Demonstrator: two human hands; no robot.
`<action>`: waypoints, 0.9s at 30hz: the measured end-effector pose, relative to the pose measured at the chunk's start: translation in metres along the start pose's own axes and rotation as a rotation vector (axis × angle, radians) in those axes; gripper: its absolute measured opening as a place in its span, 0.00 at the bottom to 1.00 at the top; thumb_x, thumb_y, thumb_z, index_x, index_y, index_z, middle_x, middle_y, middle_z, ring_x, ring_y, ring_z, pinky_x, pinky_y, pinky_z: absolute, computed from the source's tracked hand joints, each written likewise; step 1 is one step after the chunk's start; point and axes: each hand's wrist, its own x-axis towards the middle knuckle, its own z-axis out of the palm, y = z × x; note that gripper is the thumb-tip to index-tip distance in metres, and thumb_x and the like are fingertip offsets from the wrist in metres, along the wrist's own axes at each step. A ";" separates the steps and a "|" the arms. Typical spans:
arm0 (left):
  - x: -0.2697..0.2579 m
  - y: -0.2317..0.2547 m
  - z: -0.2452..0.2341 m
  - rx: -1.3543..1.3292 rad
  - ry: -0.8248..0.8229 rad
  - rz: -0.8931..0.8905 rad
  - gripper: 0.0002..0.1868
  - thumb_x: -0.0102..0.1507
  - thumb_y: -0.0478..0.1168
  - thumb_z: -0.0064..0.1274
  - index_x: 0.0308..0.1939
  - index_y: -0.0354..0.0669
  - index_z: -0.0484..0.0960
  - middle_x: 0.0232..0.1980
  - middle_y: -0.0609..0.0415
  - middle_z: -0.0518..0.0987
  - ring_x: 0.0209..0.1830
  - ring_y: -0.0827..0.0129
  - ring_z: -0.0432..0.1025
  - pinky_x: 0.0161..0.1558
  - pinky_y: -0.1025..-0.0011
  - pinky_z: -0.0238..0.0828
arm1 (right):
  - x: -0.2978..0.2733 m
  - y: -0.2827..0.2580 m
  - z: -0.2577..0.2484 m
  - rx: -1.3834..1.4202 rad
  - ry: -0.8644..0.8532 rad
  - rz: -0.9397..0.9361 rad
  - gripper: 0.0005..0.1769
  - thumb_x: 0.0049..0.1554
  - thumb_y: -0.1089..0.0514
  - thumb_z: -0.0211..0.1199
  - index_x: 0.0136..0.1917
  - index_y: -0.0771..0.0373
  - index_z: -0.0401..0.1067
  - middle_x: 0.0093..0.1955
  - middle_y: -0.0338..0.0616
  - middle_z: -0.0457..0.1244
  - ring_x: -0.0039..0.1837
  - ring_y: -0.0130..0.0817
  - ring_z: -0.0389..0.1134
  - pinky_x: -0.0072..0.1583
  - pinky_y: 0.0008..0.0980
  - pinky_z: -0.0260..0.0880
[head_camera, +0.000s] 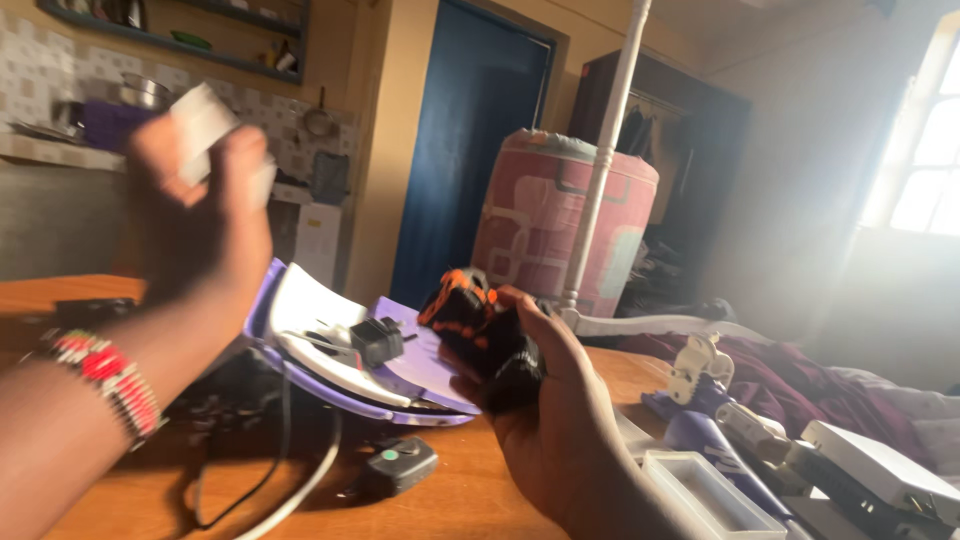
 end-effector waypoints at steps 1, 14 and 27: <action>-0.002 0.012 0.021 -0.200 -0.022 -0.003 0.29 0.72 0.53 0.55 0.63 0.33 0.66 0.59 0.43 0.72 0.58 0.60 0.71 0.58 0.60 0.73 | 0.007 0.002 -0.004 0.010 0.009 -0.067 0.16 0.58 0.51 0.60 0.58 0.58 0.71 0.51 0.46 0.70 0.49 0.41 0.74 0.44 0.39 0.73; -0.170 0.058 0.156 -0.301 -0.230 -0.458 0.32 0.60 0.55 0.67 0.50 0.33 0.69 0.47 0.42 0.78 0.44 0.53 0.79 0.42 0.59 0.80 | 0.109 0.015 -0.038 0.092 0.165 -0.194 0.13 0.61 0.57 0.54 0.56 0.61 0.73 0.47 0.47 0.70 0.46 0.42 0.73 0.47 0.41 0.77; -0.148 0.077 0.144 -0.201 -0.493 -0.949 0.29 0.56 0.59 0.61 0.40 0.34 0.80 0.37 0.47 0.85 0.37 0.65 0.82 0.41 0.65 0.78 | 0.104 0.027 -0.049 0.118 0.150 -0.270 0.19 0.60 0.58 0.54 0.64 0.57 0.72 0.50 0.45 0.70 0.50 0.38 0.73 0.52 0.38 0.76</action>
